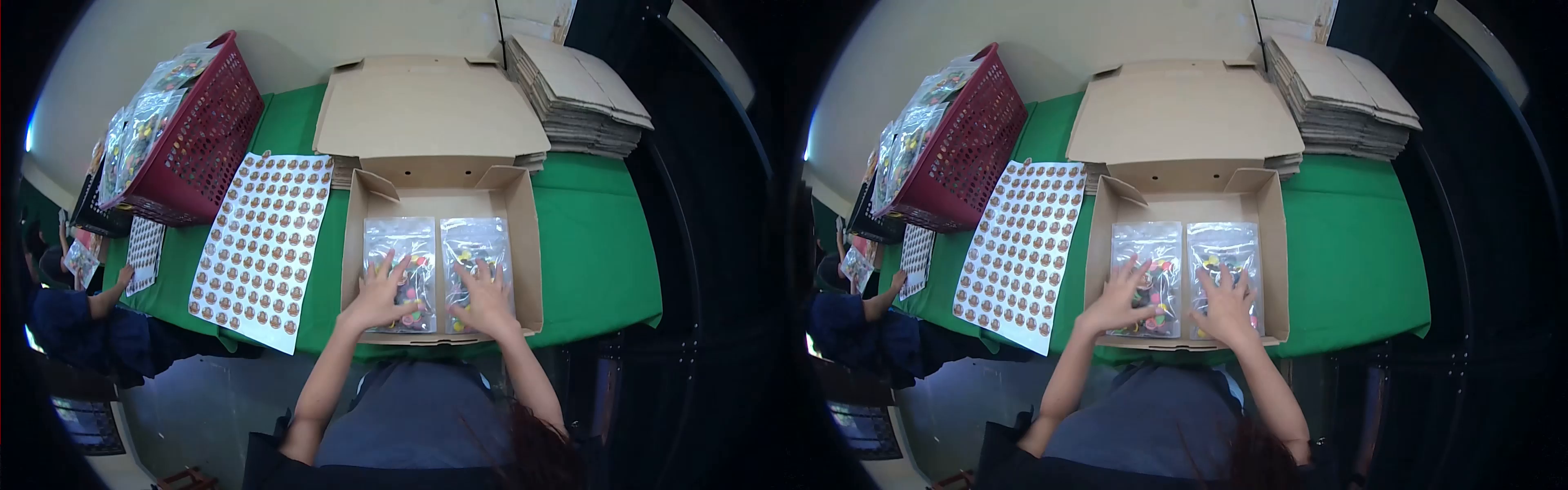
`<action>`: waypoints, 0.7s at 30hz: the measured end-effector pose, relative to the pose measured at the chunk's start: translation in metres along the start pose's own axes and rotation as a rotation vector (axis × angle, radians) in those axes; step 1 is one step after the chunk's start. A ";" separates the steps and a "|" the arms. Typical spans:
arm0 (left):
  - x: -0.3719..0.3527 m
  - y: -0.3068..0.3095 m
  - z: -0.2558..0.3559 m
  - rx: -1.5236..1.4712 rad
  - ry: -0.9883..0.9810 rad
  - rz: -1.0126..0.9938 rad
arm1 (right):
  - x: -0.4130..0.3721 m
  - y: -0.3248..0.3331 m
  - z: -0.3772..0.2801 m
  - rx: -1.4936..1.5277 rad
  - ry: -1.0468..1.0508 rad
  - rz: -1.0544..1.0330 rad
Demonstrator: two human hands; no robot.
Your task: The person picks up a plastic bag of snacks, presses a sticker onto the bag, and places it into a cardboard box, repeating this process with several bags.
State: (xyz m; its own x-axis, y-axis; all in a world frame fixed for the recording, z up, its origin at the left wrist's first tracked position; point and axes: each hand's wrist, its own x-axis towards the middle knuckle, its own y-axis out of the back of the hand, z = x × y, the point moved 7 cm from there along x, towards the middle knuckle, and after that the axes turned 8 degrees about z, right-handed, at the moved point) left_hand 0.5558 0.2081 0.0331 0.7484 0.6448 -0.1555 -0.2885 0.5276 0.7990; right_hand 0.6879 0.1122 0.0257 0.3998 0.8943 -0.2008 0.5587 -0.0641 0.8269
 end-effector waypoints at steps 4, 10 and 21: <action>0.007 -0.046 -0.050 0.114 0.138 -0.033 | -0.004 -0.013 0.030 -0.166 -0.100 -0.106; 0.000 -0.036 -0.044 0.029 0.198 0.103 | -0.004 -0.011 0.058 0.008 -0.067 -0.124; -0.001 -0.037 -0.032 0.055 0.192 0.235 | -0.006 -0.006 0.047 -0.019 0.020 -0.187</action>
State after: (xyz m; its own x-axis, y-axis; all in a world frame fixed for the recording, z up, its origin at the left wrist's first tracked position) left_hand 0.5465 0.2061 -0.0152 0.5371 0.8410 -0.0653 -0.4040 0.3245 0.8553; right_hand 0.7164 0.0861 -0.0025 0.2756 0.8985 -0.3417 0.6083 0.1123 0.7857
